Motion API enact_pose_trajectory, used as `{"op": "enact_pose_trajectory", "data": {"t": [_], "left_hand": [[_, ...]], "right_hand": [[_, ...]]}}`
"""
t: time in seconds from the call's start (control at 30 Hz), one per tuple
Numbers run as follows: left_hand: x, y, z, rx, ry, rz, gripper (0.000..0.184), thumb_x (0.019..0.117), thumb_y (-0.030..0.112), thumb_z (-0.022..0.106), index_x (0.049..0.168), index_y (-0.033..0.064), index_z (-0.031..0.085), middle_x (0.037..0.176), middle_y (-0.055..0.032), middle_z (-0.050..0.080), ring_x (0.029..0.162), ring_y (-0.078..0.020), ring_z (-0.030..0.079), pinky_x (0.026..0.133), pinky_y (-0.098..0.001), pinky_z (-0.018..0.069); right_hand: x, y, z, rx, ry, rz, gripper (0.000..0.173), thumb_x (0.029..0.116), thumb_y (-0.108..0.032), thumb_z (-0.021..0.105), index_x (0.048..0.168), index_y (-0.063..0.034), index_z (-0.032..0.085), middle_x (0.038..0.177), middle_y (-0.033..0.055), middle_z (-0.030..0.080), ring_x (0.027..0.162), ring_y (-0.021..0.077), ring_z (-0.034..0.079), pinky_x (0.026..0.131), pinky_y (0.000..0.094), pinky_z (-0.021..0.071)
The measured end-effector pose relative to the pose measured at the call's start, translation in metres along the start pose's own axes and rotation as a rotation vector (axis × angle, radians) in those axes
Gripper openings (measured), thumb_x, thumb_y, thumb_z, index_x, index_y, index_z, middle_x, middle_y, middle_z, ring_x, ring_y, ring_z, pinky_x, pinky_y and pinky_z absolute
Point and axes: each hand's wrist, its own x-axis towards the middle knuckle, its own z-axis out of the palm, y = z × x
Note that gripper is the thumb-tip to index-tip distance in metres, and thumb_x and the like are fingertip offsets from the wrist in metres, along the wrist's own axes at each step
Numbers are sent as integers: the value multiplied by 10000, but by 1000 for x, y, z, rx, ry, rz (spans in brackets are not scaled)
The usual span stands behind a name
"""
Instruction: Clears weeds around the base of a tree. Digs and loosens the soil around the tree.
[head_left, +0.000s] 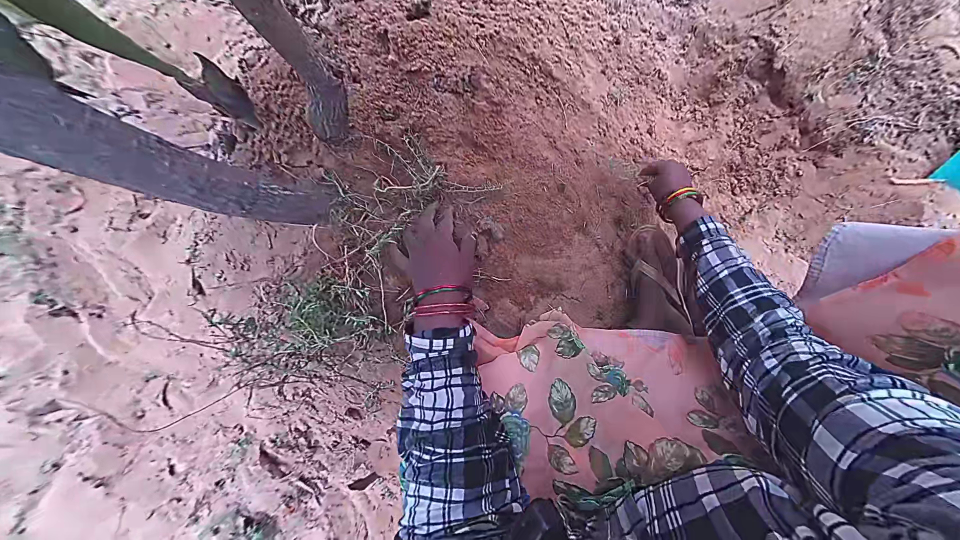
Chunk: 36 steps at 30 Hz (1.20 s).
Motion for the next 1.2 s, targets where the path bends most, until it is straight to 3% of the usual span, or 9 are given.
{"op": "enact_pose_trajectory", "data": {"t": [0.1, 0.2, 0.37, 0.47, 0.53, 0.73, 0.87, 1.0, 1.2], "left_hand": [[1, -1, 0, -11, -5, -2, 536, 1030, 355, 591, 1525, 163, 519, 1659, -103, 357, 1523, -453, 271, 1130, -814, 81], [3, 3, 3, -31, 28, -3, 529, 1022, 366, 599, 1520, 205, 528, 1651, -102, 371, 1519, -458, 277, 1129, -818, 71], [3, 5, 2, -85, 101, 14, 609, 955, 267, 693, 1533, 200, 511, 1624, -141, 404, 1475, -458, 357, 1134, -777, 155], [0, 4, -1, -154, 147, 17, 513, 974, 245, 661, 1478, 198, 578, 1633, -120, 396, 1468, -455, 362, 1125, -757, 203], [-1, 3, -8, -207, 242, 23, 452, 987, 215, 622, 1439, 202, 618, 1630, -96, 408, 1467, -427, 383, 1109, -724, 274], [-9, -14, -23, -306, 414, 60, 433, 976, 201, 575, 1401, 161, 640, 1565, -138, 476, 1441, -363, 431, 1148, -581, 330], [-11, -8, -20, -340, 405, 80, 416, 984, 201, 580, 1393, 169, 645, 1556, -137, 483, 1436, -370, 426, 1132, -591, 333], [-7, 0, -11, -359, 374, 130, 394, 991, 202, 576, 1375, 178, 660, 1554, -131, 488, 1429, -369, 433, 1125, -611, 326], [-2, 1, -8, -399, 317, 112, 381, 995, 207, 585, 1367, 181, 665, 1546, -124, 498, 1438, -352, 429, 1128, -618, 319]], "right_hand": [[7, 32, -7, -30, -126, 53, 288, 963, -123, 678, 1230, -33, 736, 1247, 317, 676, 1219, 533, 607, 1036, 741, 415], [9, 7, 13, -114, -300, -14, 468, 1016, -374, 659, 1250, 30, 695, 1247, 334, 656, 1228, 516, 598, 1041, 721, 415], [-35, -105, 18, 79, -302, -391, 323, 925, -8, 692, 1247, 26, 698, 1197, 272, 700, 1133, 437, 670, 1006, 633, 495], [-58, -159, -8, 279, -293, -599, 255, 987, -75, 672, 1223, 18, 707, 1118, 187, 739, 989, 279, 733, 965, 472, 567], [-57, -176, -25, 215, -242, -591, 258, 1009, -92, 636, 1237, 3, 711, 1133, 185, 739, 999, 286, 725, 977, 474, 547], [-13, -83, -26, -284, -237, -271, 238, 1018, -104, 586, 1169, -70, 767, 1208, 282, 703, 1188, 518, 633, 1001, 747, 445], [4, -6, 2, -211, -240, -163, 441, 905, -33, 677, 1338, -114, 691, 1165, 262, 724, 1155, 517, 648, 991, 750, 443], [12, -1, 30, -113, -320, -194, 942, 888, -137, 801, 1653, -177, 252, 1205, 308, 682, 1135, 535, 642, 1018, 716, 445], [23, -12, 42, -150, -390, -297, 805, 898, -133, 786, 1581, -74, 364, 1290, 356, 619, 1207, 560, 596, 1016, 739, 431]]}}
